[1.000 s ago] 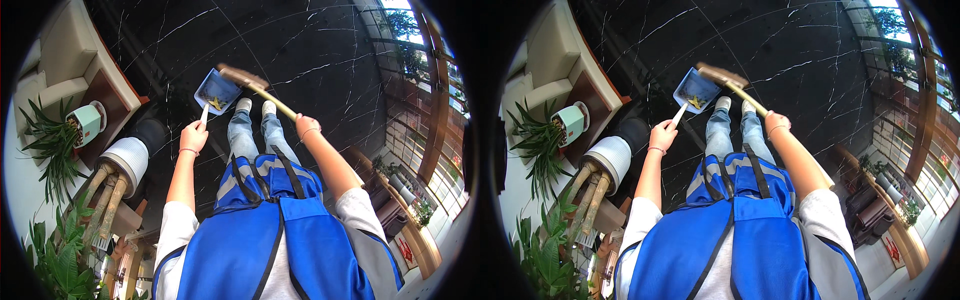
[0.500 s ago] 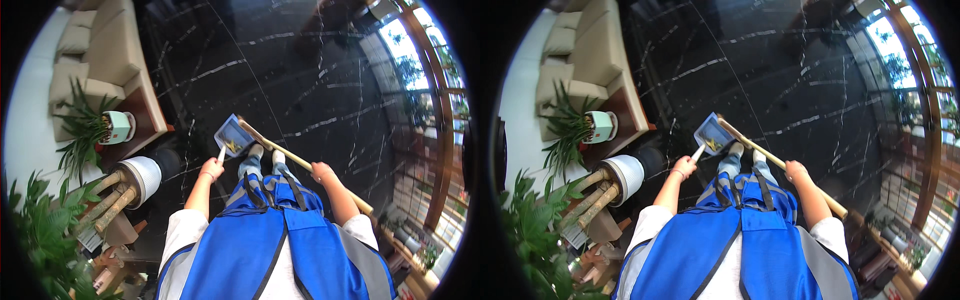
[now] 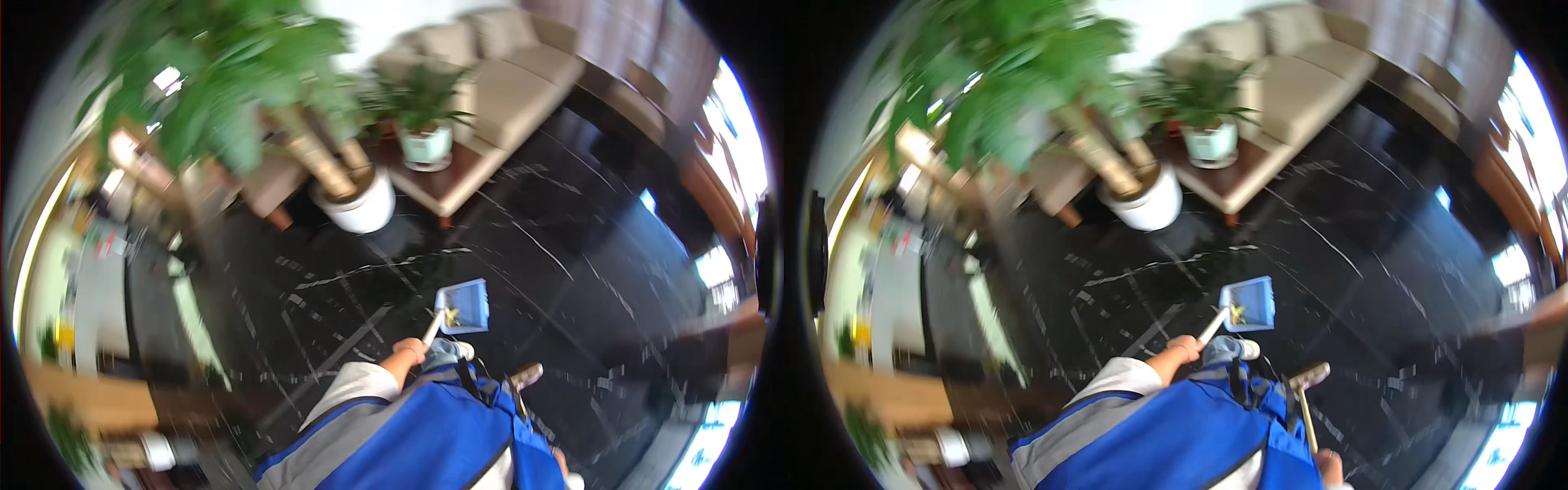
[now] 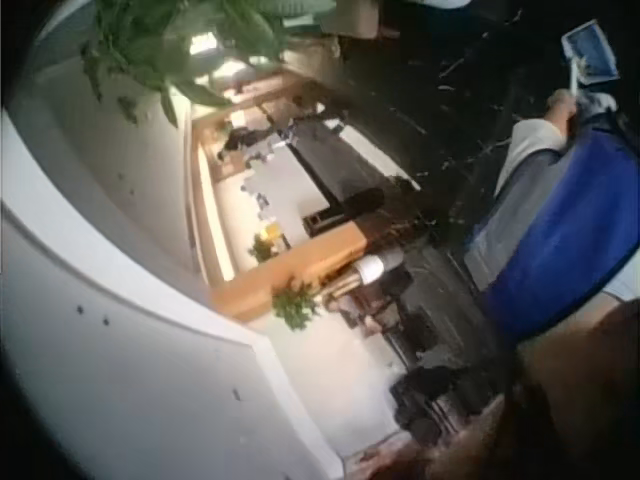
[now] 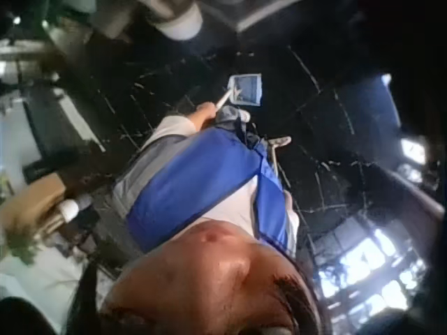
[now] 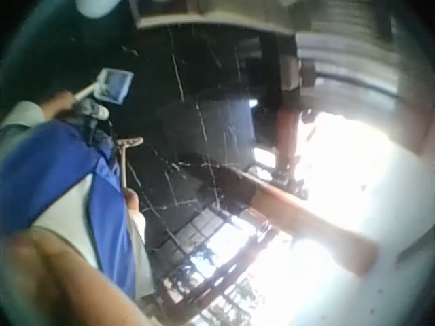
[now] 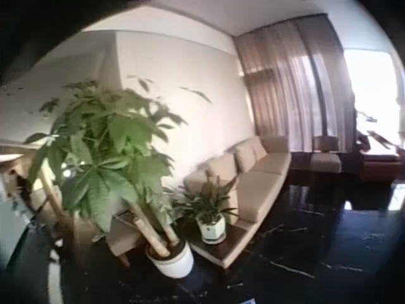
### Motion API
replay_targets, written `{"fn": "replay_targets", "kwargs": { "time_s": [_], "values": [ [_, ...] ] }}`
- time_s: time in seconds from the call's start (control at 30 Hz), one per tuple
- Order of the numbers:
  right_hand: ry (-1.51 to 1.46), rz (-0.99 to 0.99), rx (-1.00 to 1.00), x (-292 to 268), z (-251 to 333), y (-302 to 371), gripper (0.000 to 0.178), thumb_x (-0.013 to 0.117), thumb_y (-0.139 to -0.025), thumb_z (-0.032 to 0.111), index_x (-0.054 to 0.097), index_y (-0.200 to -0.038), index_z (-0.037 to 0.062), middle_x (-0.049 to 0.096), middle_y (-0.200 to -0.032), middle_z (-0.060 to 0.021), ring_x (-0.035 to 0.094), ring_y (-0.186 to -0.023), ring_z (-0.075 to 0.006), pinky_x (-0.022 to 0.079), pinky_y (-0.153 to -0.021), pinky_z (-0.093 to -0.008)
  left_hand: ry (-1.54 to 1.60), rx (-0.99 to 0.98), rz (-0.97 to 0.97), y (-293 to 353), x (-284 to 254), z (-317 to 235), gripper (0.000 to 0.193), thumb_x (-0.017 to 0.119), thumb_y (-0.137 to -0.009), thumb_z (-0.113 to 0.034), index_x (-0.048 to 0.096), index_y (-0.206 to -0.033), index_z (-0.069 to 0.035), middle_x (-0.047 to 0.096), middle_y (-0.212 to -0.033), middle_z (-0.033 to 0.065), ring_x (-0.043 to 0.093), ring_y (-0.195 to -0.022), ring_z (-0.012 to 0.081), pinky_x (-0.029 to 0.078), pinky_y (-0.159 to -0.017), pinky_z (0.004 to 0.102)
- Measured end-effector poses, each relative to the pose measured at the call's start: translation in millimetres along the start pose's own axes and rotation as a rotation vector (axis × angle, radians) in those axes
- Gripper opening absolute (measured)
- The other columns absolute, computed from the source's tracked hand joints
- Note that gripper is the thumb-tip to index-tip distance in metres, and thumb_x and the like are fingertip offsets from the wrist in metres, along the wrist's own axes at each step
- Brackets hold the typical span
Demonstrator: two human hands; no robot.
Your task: The person sweeps the floor using a broom and collects debris into a dustpan.
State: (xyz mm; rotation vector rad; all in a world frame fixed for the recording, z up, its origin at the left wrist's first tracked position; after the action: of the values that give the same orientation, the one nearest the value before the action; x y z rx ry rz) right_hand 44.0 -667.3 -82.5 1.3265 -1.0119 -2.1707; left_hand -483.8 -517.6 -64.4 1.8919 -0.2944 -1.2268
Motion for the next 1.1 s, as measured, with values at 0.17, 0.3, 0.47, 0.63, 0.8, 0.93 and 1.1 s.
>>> {"fn": "replay_targets", "kwargs": {
  "time_s": [0.17,0.3,0.47,0.63,0.8,0.93,1.1],
  "values": [
    [-0.279,0.351,0.372,-4.3,-53.8,-46.7,0.022,0.056,-0.068,0.021,0.054,-0.074,0.0007,0.056,-0.066,-0.0099,0.055,-0.059,-0.0188,0.043,-0.052,-0.0295,0.292,-0.176,-0.040,68.6,63.9,26.4,0.038,0.042,-0.076,-0.038,0.059,-0.081,-0.004,0.058,-0.078,0.0157,0.057,-0.076,0.0294,0.043,-0.066,0.0377],
    [-0.906,0.474,0.274,-2.9,-50.0,-27.3,0.023,0.049,-0.074,0.023,0.052,-0.083,0.0026,0.053,-0.067,-0.0067,0.051,-0.060,-0.0156,0.042,-0.052,-0.0262,0.355,-0.236,-0.185,109.6,98.8,62.2,0.039,0.042,-0.077,-0.037,0.059,-0.075,-0.003,0.059,-0.071,0.0154,0.058,-0.069,0.0285,0.043,-0.062,0.0377],
    [-1.150,0.573,0.140,-0.9,-40.3,-9.6,0.027,0.041,-0.080,0.026,0.050,-0.091,0.0039,0.050,-0.070,-0.0037,0.047,-0.062,-0.0126,0.040,-0.054,-0.0233,0.441,-0.332,-0.147,154.3,134.0,95.7,0.036,0.043,-0.077,-0.035,0.060,-0.081,-0.003,0.059,-0.078,0.0151,0.057,-0.077,0.0288,0.042,-0.066,0.0380],
    [-1.039,0.402,0.134,4.3,-24.3,17.7,0.027,0.042,-0.079,0.026,0.051,-0.090,0.0029,0.051,-0.074,-0.0058,0.047,-0.067,-0.0133,0.039,-0.059,-0.0252,0.554,-0.348,-0.091,173.8,151.9,128.8,0.038,0.042,-0.078,-0.036,0.059,-0.074,-0.002,0.059,-0.066,0.0140,0.059,-0.068,0.0263,0.044,-0.060,0.0355],
    [-0.789,0.056,0.269,22.7,3.0,111.7,0.026,0.046,-0.077,0.025,0.052,-0.089,0.0033,0.053,-0.077,-0.0090,0.048,-0.070,-0.0134,0.039,-0.062,-0.0272,0.478,-0.294,-0.170,186.5,172.0,173.1,0.037,0.045,-0.075,-0.034,0.059,-0.077,0.000,0.057,-0.072,0.0195,0.057,-0.072,0.0302,0.043,-0.064,0.0378],
    [-0.651,-0.116,0.418,50.2,17.2,215.0,0.025,0.049,-0.075,0.024,0.053,-0.089,0.0037,0.054,-0.079,-0.0115,0.049,-0.072,-0.0136,0.040,-0.064,-0.0287,0.545,-0.234,-0.176,179.2,182.5,194.3,0.034,0.055,-0.067,-0.031,0.059,-0.072,0.003,0.058,-0.068,0.0199,0.058,-0.067,0.0299,0.044,-0.060,0.0363],
    [-0.275,-0.075,0.369,96.8,19.3,285.3,0.033,0.061,-0.067,0.021,0.053,-0.093,0.0032,0.056,-0.086,-0.0155,0.050,-0.076,-0.0126,0.038,-0.074,-0.0332,0.570,-0.202,-0.151,174.4,182.1,191.5,0.037,0.053,-0.069,-0.032,0.058,-0.070,0.005,0.056,-0.063,0.0204,0.059,-0.062,0.0290,0.044,-0.055,0.0358]
  ]
}}
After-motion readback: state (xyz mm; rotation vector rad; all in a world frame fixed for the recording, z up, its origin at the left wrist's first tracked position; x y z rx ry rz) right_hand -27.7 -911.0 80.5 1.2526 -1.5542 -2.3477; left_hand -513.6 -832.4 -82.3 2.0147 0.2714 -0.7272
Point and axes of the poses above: each hand's wrist, its own y-axis away from the middle knuckle, its own x-axis out of the palm, z = x × y, the point moved 1 cm from there along -y, towards the middle knuckle
